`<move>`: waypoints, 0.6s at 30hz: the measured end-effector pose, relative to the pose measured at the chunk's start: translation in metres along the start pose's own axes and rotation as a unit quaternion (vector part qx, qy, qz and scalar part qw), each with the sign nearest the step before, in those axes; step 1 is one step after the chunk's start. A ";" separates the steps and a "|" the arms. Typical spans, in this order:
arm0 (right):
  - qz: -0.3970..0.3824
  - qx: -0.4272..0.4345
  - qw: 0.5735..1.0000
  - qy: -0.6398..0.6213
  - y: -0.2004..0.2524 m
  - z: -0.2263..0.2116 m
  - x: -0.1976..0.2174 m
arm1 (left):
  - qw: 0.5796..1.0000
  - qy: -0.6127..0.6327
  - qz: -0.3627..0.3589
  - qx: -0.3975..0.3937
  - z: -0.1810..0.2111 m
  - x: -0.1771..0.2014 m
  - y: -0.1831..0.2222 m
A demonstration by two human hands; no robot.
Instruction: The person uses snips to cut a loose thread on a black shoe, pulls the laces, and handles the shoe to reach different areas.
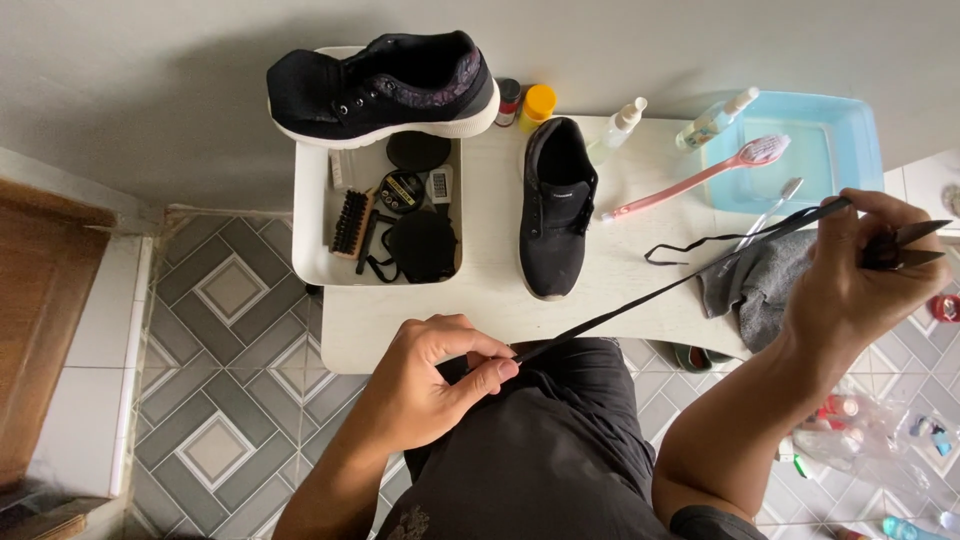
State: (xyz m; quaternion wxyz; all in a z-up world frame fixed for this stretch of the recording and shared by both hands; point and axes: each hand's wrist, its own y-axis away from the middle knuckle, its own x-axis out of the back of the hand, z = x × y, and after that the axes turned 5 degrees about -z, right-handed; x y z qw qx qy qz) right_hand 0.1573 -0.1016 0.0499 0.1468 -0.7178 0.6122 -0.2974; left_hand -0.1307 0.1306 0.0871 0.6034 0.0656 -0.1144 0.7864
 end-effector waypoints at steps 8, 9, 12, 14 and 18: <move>-0.153 -0.183 0.971 0.032 0.010 0.012 -0.010 | 0.999 0.010 0.036 0.010 0.001 -0.014 -0.006; -0.156 -0.181 0.970 0.032 0.014 0.008 -0.010 | 0.999 0.011 0.038 0.010 -0.001 -0.021 -0.010; -0.216 -0.163 0.951 0.151 0.017 0.005 -0.017 | 0.998 0.038 0.053 -0.010 -0.010 -0.039 -0.033; -0.266 -0.048 0.962 -0.027 0.031 0.010 -0.015 | 0.995 0.070 0.069 -0.012 -0.022 -0.057 -0.046; -0.308 -0.011 0.943 -0.122 0.038 -0.006 -0.018 | 0.994 0.084 0.074 -0.010 -0.024 -0.082 -0.073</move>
